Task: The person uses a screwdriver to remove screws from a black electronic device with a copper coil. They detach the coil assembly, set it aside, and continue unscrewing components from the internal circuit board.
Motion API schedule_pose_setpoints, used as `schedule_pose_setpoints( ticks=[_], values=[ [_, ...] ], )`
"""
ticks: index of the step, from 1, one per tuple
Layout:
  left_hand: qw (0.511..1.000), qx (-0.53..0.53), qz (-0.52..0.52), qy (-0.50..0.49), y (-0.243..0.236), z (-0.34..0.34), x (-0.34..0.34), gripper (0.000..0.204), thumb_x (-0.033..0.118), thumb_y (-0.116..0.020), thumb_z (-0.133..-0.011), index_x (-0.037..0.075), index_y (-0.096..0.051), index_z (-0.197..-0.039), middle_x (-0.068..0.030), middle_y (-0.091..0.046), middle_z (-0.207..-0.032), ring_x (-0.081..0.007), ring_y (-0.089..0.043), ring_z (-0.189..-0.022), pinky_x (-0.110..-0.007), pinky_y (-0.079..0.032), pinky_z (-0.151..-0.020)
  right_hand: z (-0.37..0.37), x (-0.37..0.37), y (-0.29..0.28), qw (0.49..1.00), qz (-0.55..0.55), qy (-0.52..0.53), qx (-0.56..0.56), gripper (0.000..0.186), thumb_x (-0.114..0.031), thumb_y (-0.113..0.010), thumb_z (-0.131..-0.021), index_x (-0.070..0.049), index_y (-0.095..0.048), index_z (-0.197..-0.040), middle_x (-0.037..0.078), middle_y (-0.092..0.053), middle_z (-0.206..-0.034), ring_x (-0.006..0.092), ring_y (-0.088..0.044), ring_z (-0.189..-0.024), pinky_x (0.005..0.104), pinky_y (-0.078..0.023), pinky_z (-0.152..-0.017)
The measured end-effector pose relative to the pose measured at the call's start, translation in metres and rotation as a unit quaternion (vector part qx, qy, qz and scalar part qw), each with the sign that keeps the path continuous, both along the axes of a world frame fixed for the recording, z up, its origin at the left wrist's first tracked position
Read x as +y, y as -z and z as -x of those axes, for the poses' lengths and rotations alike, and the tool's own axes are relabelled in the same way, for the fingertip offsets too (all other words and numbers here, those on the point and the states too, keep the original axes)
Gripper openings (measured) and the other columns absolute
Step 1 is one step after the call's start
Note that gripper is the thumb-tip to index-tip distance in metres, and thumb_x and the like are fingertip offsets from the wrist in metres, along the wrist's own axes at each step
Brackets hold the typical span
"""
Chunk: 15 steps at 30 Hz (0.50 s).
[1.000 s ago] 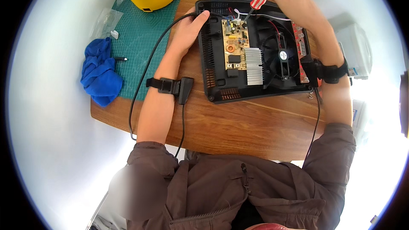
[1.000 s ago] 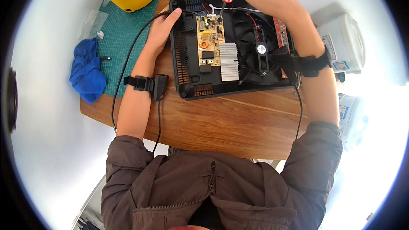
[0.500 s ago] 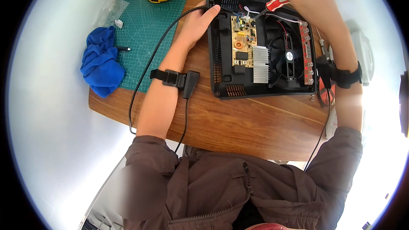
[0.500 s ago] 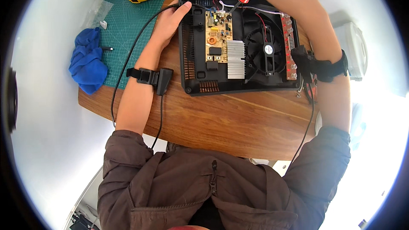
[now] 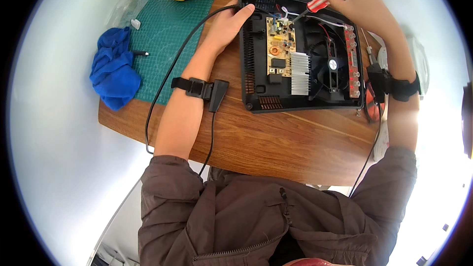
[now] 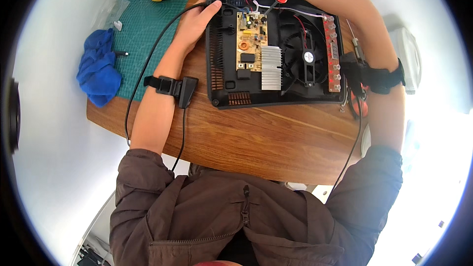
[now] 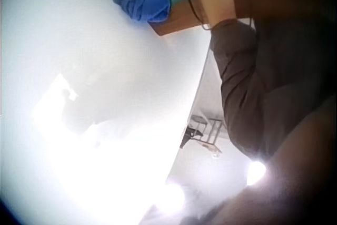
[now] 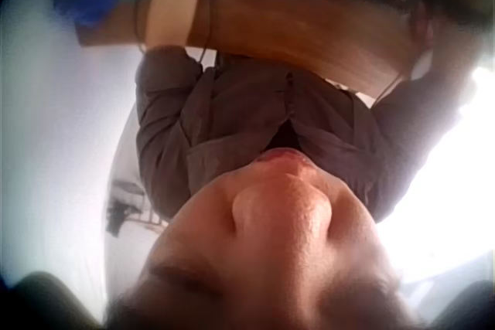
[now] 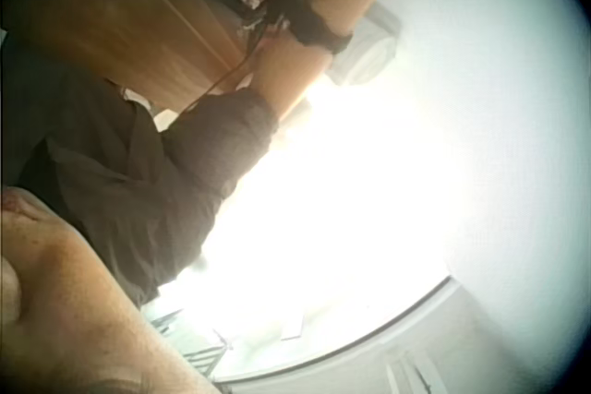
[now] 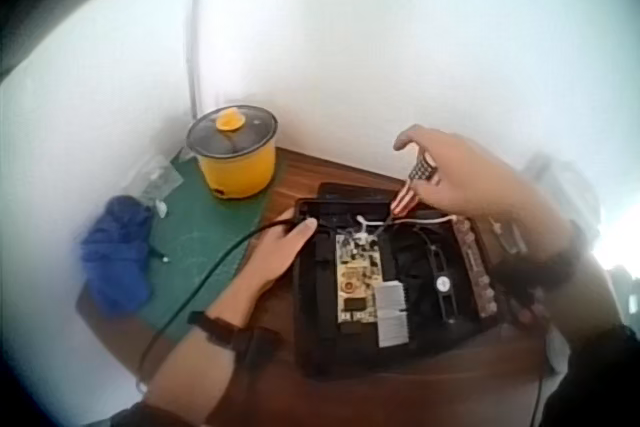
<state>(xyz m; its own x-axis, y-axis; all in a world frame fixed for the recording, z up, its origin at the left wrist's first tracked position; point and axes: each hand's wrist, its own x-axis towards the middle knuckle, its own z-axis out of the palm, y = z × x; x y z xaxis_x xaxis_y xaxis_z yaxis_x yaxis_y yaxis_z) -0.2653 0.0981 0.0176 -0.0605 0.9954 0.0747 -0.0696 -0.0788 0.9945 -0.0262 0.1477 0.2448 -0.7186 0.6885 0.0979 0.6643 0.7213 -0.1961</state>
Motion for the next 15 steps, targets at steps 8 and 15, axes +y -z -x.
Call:
schedule_pose_setpoints(
  ticks=[8,15],
  values=[
    [1.000,0.015,0.009,-0.010,0.003,0.005,-0.005,0.053,0.042,-0.062,-0.103,0.004,-0.059,-0.140,-0.0089,-0.067,-0.130,-0.0169,-0.060,-0.120,-0.031,-0.043,-0.105,-0.001,0.021,0.021,0.996,-0.011,0.080,-0.032,0.041,-0.014,-0.063,-0.096,0.004,-0.056,-0.132,0.021,-0.070,-0.095,0.0365,-0.073,-0.098,0.0396,-0.056,-0.082],
    [1.000,0.003,0.006,-0.022,0.002,0.004,-0.003,0.044,0.036,-0.062,-0.102,0.004,-0.061,-0.133,-0.0080,-0.068,-0.125,-0.0169,-0.061,-0.115,-0.032,-0.045,-0.102,-0.008,0.025,0.026,0.999,-0.043,0.004,0.006,0.043,-0.017,-0.064,-0.096,0.003,-0.056,-0.133,0.024,-0.071,-0.100,0.0375,-0.069,-0.092,0.0445,-0.054,-0.086]
  ],
)
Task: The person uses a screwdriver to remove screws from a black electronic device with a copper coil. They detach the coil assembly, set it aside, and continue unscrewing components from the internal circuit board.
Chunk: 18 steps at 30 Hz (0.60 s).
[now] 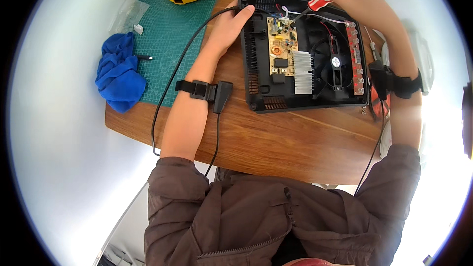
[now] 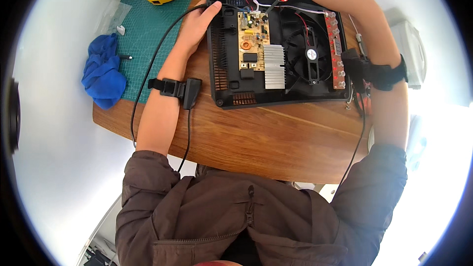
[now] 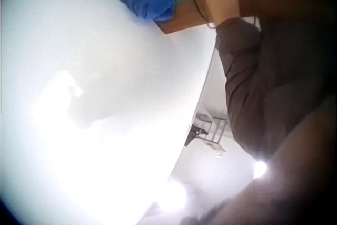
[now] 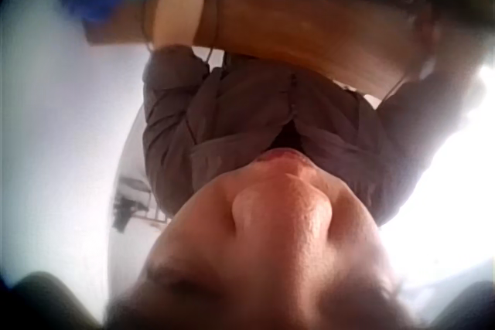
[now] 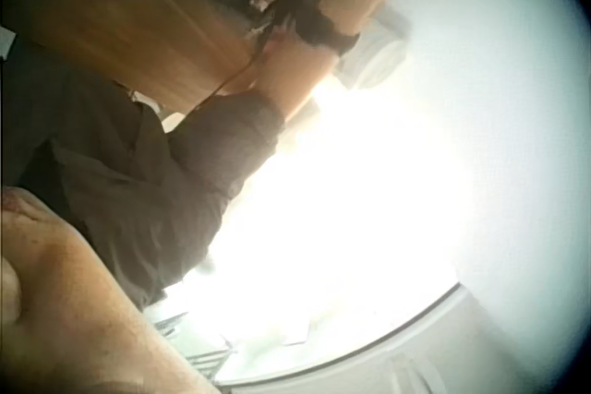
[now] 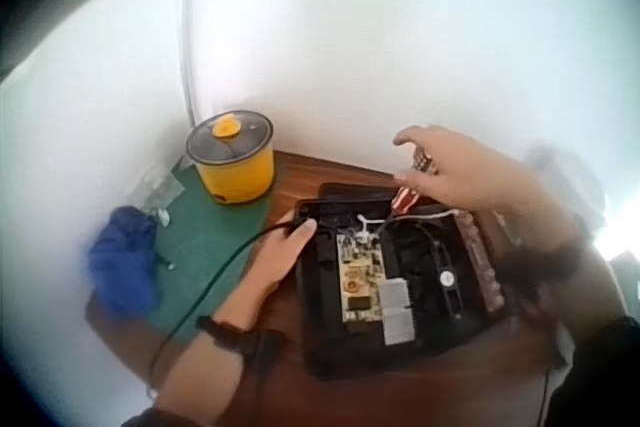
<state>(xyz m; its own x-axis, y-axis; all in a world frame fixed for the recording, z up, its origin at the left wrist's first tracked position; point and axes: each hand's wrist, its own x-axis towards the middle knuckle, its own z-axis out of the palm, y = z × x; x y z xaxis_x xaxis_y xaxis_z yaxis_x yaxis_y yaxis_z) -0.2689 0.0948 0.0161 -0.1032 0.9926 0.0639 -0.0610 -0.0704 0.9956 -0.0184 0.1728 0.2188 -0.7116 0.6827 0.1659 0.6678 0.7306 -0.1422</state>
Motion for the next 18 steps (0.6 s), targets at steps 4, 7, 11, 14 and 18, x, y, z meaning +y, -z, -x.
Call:
schedule_pose_setpoints(
  ticks=[4,7,11,14,18],
  values=[
    [1.000,-0.027,-0.009,0.007,0.002,-0.002,0.005,0.039,0.031,-0.062,-0.103,0.004,-0.063,-0.130,-0.0075,-0.068,-0.121,-0.0155,-0.061,-0.112,-0.032,-0.046,-0.100,-0.001,0.002,-0.002,0.997,-0.028,0.039,-0.061,0.045,-0.019,-0.066,-0.096,0.002,-0.055,-0.135,0.023,-0.068,-0.105,0.0366,-0.067,-0.096,0.0437,-0.053,-0.087],
    [1.000,-0.019,-0.011,0.011,-0.001,-0.004,0.003,0.037,0.030,-0.061,-0.103,0.004,-0.063,-0.129,-0.0071,-0.068,-0.120,-0.0149,-0.061,-0.111,-0.031,-0.047,-0.099,-0.007,-0.003,-0.005,0.996,0.016,-0.084,0.038,0.043,-0.017,-0.066,-0.096,0.004,-0.056,-0.132,0.027,-0.068,-0.108,0.0381,-0.067,-0.100,0.0449,-0.053,-0.089],
    [1.000,-0.024,-0.010,0.007,-0.002,-0.004,0.003,0.036,0.030,-0.061,-0.103,0.004,-0.063,-0.128,-0.0068,-0.069,-0.118,-0.0151,-0.061,-0.110,-0.031,-0.047,-0.098,-0.002,-0.002,0.000,1.000,-0.010,0.006,-0.011,0.040,-0.007,-0.063,-0.095,0.005,-0.055,-0.132,0.026,-0.068,-0.107,0.0361,-0.070,-0.102,0.0429,-0.055,-0.088],
    [1.000,-0.020,-0.016,0.008,-0.005,-0.004,0.000,0.037,0.031,-0.061,-0.103,0.004,-0.063,-0.128,-0.0063,-0.069,-0.118,-0.0149,-0.061,-0.109,-0.031,-0.047,-0.098,0.003,-0.004,-0.005,0.999,0.046,0.013,0.012,0.043,-0.002,-0.062,-0.095,0.004,-0.052,-0.136,0.022,-0.067,-0.102,0.0323,-0.073,-0.095,0.0386,-0.058,-0.084],
    [1.000,-0.001,-0.015,0.017,0.002,0.000,0.003,0.041,0.035,-0.061,-0.104,0.005,-0.063,-0.132,-0.0062,-0.068,-0.122,-0.0143,-0.061,-0.113,-0.030,-0.045,-0.101,0.008,-0.021,0.004,0.946,0.234,-0.057,0.215,0.043,-0.002,-0.060,-0.096,0.003,-0.049,-0.137,0.016,-0.061,-0.103,0.0284,-0.075,-0.088,0.0340,-0.061,-0.081]
  ],
)
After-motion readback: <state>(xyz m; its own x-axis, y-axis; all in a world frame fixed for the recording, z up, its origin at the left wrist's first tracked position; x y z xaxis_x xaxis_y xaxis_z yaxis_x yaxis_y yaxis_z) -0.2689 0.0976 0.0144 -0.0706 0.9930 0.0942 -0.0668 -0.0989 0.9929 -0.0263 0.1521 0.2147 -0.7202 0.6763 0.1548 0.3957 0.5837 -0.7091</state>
